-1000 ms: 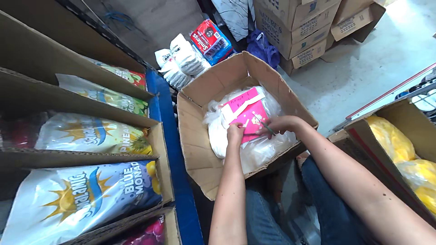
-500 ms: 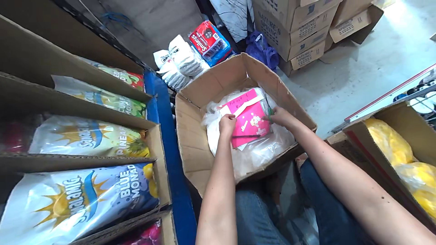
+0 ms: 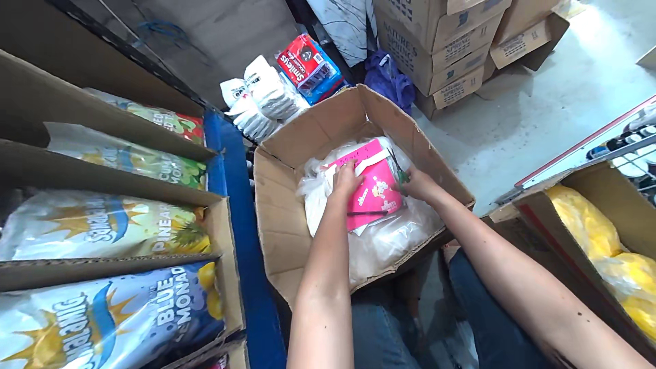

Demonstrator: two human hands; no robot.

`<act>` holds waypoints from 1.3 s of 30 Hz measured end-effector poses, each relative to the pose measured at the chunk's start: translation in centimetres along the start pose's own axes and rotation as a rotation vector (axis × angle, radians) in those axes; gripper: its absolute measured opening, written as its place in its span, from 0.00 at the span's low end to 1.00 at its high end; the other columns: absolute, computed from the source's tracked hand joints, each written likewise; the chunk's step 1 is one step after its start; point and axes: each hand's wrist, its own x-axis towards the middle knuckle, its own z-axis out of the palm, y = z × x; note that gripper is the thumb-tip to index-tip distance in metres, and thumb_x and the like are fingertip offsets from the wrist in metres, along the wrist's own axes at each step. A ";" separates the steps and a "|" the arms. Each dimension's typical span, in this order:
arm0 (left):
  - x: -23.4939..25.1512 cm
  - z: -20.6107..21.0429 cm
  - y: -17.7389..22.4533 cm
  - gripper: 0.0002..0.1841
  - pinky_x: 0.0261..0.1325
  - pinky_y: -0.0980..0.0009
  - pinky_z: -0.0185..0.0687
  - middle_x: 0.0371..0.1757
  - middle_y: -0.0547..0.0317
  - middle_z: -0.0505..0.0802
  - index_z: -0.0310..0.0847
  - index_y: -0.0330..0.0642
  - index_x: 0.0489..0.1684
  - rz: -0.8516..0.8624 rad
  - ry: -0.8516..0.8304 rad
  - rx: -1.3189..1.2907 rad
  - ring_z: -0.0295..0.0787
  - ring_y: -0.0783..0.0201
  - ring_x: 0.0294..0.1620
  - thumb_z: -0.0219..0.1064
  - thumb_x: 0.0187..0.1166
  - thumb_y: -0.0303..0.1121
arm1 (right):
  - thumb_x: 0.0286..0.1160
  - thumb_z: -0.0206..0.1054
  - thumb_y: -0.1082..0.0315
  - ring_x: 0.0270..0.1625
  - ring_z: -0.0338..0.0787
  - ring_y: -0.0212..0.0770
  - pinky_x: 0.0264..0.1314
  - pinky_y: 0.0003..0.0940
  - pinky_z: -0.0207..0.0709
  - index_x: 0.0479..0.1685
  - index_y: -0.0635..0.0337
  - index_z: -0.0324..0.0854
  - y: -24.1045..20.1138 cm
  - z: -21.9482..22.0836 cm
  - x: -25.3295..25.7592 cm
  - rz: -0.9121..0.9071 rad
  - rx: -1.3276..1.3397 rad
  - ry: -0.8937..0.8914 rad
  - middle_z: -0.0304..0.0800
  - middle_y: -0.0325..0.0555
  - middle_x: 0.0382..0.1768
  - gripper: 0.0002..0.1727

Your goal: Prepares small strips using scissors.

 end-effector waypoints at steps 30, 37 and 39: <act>-9.6 -8.9 -5.2 0.27 0.61 0.46 0.83 0.60 0.30 0.89 0.68 0.33 0.80 -0.455 0.227 -0.315 0.91 0.40 0.54 0.66 0.85 0.36 | 0.80 0.72 0.59 0.66 0.85 0.56 0.72 0.54 0.73 0.76 0.69 0.69 0.3 -0.1 0.1 -0.018 0.024 0.017 0.85 0.65 0.62 0.32; -11.5 -9.9 -4.2 0.20 0.57 0.48 0.83 0.57 0.33 0.90 0.74 0.37 0.78 -0.434 0.214 -0.275 0.90 0.44 0.50 0.57 0.89 0.29 | 0.80 0.72 0.58 0.66 0.85 0.56 0.73 0.53 0.72 0.76 0.70 0.69 0.2 -0.1 0.1 -0.016 0.018 0.001 0.85 0.65 0.63 0.32; -12.0 -10.2 -3.8 0.17 0.61 0.44 0.80 0.56 0.32 0.89 0.80 0.34 0.70 -0.439 0.187 -0.134 0.89 0.40 0.54 0.56 0.87 0.26 | 0.80 0.72 0.58 0.66 0.85 0.56 0.73 0.53 0.73 0.76 0.71 0.69 0.4 -0.1 0.3 -0.017 0.021 -0.002 0.84 0.66 0.63 0.32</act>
